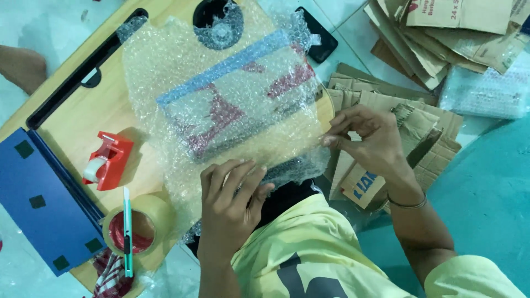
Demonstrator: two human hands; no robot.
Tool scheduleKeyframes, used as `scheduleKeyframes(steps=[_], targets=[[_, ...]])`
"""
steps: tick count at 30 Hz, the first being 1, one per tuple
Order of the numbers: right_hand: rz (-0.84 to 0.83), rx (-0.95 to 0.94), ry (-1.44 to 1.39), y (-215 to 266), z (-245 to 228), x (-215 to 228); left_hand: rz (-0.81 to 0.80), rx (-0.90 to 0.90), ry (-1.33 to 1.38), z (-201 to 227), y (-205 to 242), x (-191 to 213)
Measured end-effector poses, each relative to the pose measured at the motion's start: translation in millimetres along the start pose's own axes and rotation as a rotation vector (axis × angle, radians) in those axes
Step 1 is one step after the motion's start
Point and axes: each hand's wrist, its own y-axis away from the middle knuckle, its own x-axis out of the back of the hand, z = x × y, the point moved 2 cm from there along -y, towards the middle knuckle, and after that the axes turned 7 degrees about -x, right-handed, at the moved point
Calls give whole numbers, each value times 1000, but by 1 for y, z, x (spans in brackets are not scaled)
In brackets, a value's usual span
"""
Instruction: Wrapping a rectangular item in bubble wrap and securing it with adhesive tape using a dispenser.
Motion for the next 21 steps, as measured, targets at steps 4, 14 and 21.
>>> scheduleKeyframes(steps=[4,14,21], targets=[[-33,74,21,-5,6,9,-27,-60,-60,-11,-7,-14],[-17,329,502,-76,-26,8,-23,-99,-34,0,-48,-9],[59,269,552,-79,-28,5,-147,-251,-152,-34,-144,-87]])
